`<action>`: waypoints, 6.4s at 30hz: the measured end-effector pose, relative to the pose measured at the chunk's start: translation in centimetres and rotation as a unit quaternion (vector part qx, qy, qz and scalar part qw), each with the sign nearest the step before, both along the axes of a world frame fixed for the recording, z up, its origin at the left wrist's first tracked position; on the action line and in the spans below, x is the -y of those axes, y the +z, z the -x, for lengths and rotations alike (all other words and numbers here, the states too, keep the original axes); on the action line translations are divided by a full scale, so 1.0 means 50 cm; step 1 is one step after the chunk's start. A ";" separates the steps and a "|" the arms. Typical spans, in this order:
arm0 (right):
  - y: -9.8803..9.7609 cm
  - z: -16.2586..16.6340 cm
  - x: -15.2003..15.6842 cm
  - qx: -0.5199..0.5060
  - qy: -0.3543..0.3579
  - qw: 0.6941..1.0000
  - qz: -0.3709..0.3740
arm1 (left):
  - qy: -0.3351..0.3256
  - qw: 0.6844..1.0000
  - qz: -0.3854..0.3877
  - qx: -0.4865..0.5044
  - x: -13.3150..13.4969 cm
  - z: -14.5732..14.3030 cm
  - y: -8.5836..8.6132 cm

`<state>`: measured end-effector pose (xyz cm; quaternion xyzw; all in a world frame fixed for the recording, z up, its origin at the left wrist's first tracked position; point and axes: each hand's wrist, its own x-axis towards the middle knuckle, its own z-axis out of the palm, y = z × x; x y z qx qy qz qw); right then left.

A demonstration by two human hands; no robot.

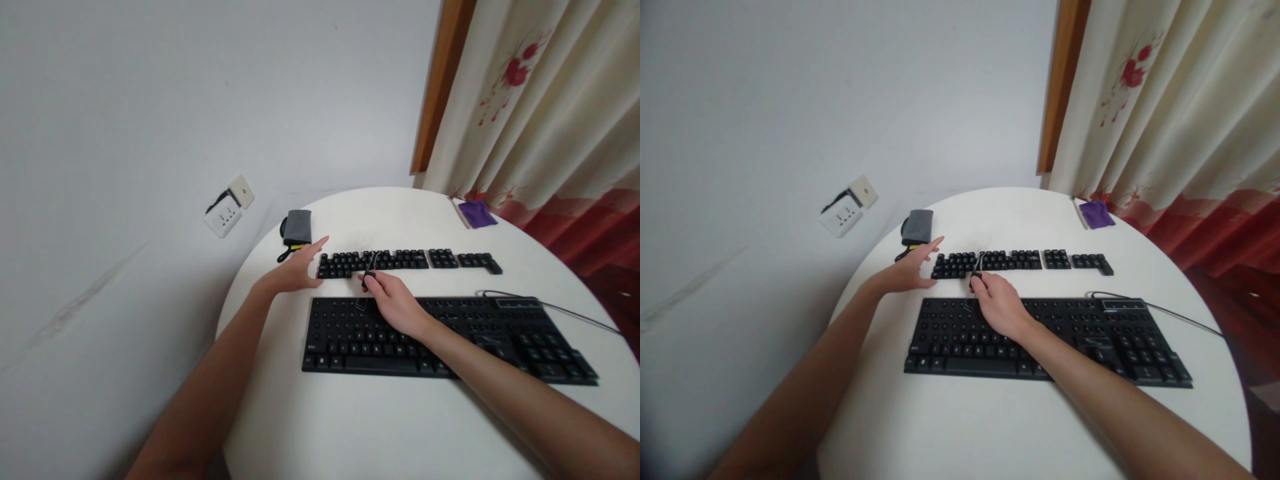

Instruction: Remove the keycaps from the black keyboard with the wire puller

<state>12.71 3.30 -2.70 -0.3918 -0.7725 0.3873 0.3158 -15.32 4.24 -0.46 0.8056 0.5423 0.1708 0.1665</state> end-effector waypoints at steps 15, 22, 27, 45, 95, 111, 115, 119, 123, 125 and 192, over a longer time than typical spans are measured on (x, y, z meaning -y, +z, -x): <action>0.000 -0.005 -0.003 0.041 0.060 0.997 -0.017 | -0.021 0.999 -0.014 -0.021 -0.001 0.004 -0.007; 0.008 -0.007 -0.007 -0.089 -0.050 0.995 0.009 | -0.032 0.994 -0.104 0.034 0.008 -0.045 0.023; 0.026 -0.016 0.018 -0.091 0.059 0.994 -0.019 | -0.082 0.990 -0.054 0.100 0.021 -0.102 0.032; 0.036 -0.019 0.044 0.009 0.200 0.975 -0.092 | -0.095 0.990 -0.065 0.080 0.020 -0.121 0.022; 0.011 -0.010 -0.004 -0.154 -0.079 0.985 -0.015 | -0.090 0.975 -0.165 0.120 0.047 -0.182 0.008; 0.018 -0.008 -0.007 -0.202 -0.155 0.967 0.000 | 0.022 0.986 -0.164 -0.021 0.033 -0.176 -0.006; 0.018 -0.007 -0.007 -0.213 -0.141 0.967 0.008 | 0.002 0.988 -0.151 -0.024 0.033 -0.174 0.001; 0.017 -0.007 -0.005 -0.225 -0.138 0.964 0.009 | -0.017 0.989 -0.144 -0.024 0.028 -0.168 -0.002; 0.016 -0.007 -0.005 -0.229 -0.136 0.964 0.006 | -0.040 0.988 -0.137 -0.052 0.023 -0.165 -0.008; 0.015 -0.006 -0.005 -0.231 -0.134 0.964 0.007 | -0.043 0.988 -0.133 -0.068 0.021 -0.165 -0.010; 0.067 -0.064 0.069 0.013 0.082 0.994 -0.072 | -0.119 0.985 -0.120 0.046 0.026 -0.168 -0.004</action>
